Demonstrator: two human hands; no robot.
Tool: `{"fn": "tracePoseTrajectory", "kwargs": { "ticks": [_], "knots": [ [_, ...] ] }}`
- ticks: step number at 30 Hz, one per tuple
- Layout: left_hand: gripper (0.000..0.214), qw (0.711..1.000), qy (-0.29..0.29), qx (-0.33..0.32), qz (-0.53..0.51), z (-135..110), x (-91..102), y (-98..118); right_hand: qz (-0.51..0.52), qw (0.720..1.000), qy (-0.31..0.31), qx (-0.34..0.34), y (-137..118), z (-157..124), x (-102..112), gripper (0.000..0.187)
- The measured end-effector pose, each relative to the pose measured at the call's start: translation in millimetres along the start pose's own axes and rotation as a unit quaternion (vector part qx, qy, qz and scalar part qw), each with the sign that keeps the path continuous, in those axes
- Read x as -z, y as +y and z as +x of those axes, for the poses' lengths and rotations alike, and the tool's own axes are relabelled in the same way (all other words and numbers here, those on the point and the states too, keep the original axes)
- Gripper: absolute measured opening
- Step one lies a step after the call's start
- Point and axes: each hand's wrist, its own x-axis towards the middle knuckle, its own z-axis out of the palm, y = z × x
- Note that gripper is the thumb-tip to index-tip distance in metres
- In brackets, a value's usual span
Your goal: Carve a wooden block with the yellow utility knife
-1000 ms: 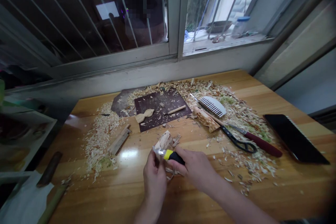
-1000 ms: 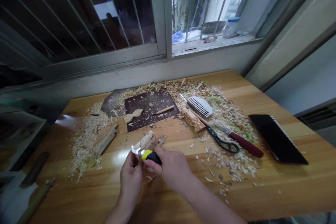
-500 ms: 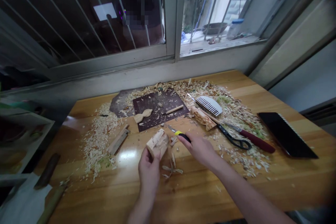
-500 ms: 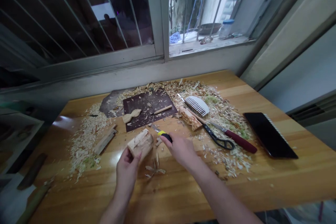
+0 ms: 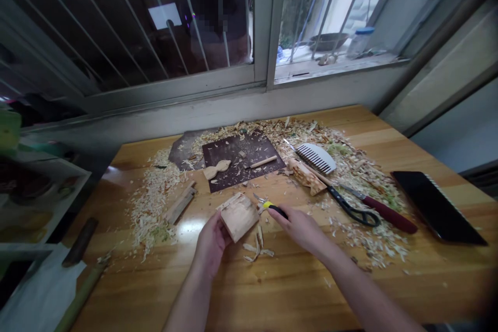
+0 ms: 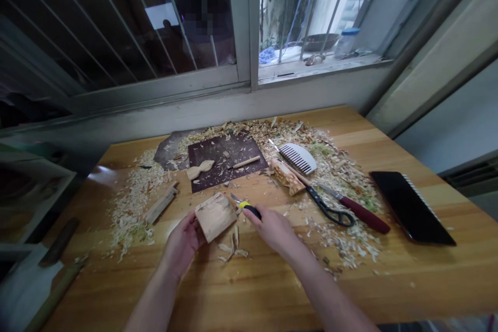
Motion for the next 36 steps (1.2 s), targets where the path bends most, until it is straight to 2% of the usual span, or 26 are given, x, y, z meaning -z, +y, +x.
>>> {"fn": "tracePoseTrajectory", "kwargs": {
  "ticks": [2, 4, 7, 11, 13, 18, 20, 26, 29, 32, 36],
  "knots": [
    [0.040, 0.997, 0.048, -0.035, 0.048, 4, 3.0, 0, -0.008, 1.000, -0.004, 0.002, 1, -1, -3, 0.049],
    [0.061, 0.987, 0.089, -0.099, 0.094, 9, 5.7, -1, -0.019, 1.000, -0.004, 0.003, 1, -1, -4, 0.050],
    [0.086, 0.970, 0.076, -0.174, 0.148, 14, 7.7, -5, -0.031, 1.000, -0.003, 0.002, 1, -1, -6, 0.051],
    [0.090, 0.965, 0.068, -0.206, 0.144, 17, 6.5, -5, -0.034, 0.999, 0.001, 0.003, 1, -3, -5, 0.049],
    [0.087, 0.970, 0.078, -0.199, 0.113, 17, 6.5, -3, -0.030, 1.000, 0.005, 0.003, 2, -4, -5, 0.048],
    [0.049, 0.988, 0.026, -0.127, 0.088, 14, 10.3, -9, -0.035, 0.999, 0.025, 0.013, -1, -7, -7, 0.048],
    [0.042, 0.989, 0.025, -0.123, 0.080, 12, 10.0, -16, -0.035, 0.999, 0.029, 0.022, -5, -8, -8, 0.047],
    [0.041, 0.993, 0.016, -0.111, 0.047, 11, -1.9, -30, -0.031, 0.998, 0.033, 0.034, -17, -11, -11, 0.040],
    [0.046, 0.995, 0.001, -0.087, 0.041, 13, -6.7, -31, -0.023, 0.999, 0.033, 0.035, -18, -11, -12, 0.040],
    [0.043, 0.996, -0.025, -0.075, 0.047, 14, -7.4, -29, -0.014, 0.999, 0.023, 0.042, -16, -11, -12, 0.042],
    [0.040, 0.994, -0.032, -0.086, 0.055, 10, -8.9, -26, 0.012, 0.997, 0.011, 0.072, -13, -11, -11, 0.042]
  ]
}}
